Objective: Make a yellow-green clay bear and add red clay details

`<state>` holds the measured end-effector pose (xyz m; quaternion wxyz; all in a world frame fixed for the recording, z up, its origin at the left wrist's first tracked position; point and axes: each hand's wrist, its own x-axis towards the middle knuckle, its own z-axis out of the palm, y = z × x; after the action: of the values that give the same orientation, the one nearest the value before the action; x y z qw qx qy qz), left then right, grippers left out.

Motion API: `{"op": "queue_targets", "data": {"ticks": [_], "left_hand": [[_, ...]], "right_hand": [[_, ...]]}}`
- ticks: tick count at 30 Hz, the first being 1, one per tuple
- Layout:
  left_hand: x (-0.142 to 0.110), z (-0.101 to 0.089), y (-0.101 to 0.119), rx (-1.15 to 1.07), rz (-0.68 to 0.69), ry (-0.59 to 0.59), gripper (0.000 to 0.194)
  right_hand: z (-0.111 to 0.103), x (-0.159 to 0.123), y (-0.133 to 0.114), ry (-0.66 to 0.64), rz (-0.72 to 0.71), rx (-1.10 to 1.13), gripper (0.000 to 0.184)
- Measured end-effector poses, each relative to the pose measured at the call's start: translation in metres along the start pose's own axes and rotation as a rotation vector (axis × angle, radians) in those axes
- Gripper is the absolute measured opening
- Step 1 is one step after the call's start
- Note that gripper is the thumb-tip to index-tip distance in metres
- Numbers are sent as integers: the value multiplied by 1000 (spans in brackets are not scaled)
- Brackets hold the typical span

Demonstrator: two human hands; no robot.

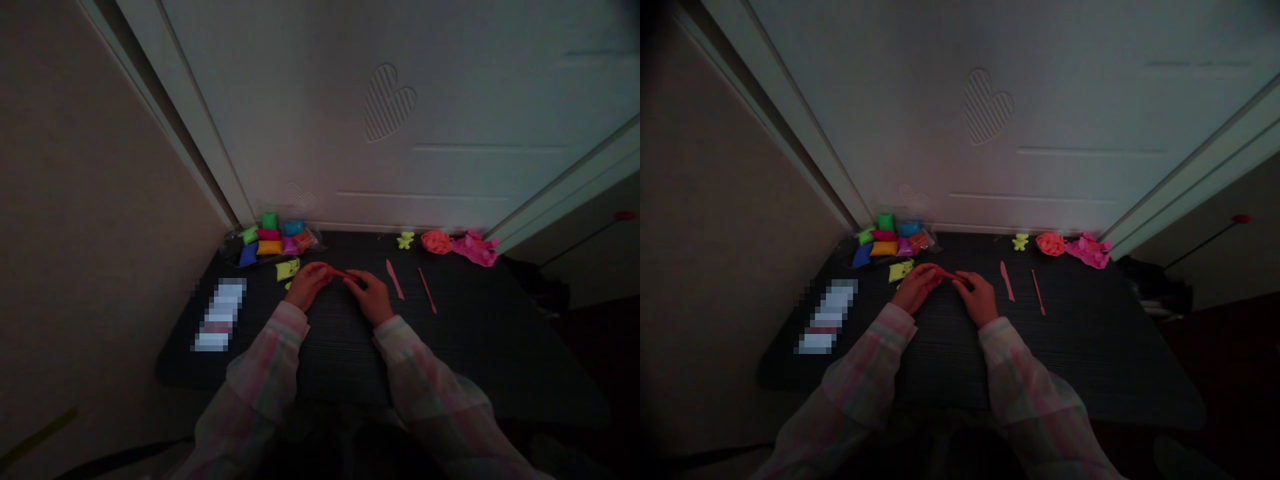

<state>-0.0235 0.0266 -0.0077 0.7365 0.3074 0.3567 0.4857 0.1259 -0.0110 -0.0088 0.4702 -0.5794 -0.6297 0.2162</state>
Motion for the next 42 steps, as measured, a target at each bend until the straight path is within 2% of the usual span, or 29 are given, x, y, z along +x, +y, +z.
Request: {"op": "queue_targets", "data": {"ticks": [32,37,42], "left_hand": [[1,-2,5,-52,-1,42,18],[-1,-1,6,-66,5,18,20],[-3,1,2,-62,-43,-58,25]], "right_hand": [[-2,0,3,-3,-11,7,18],[-1,1,3,-6,-44,20,38],[0,2,3,-18,-99,2,28]]}}
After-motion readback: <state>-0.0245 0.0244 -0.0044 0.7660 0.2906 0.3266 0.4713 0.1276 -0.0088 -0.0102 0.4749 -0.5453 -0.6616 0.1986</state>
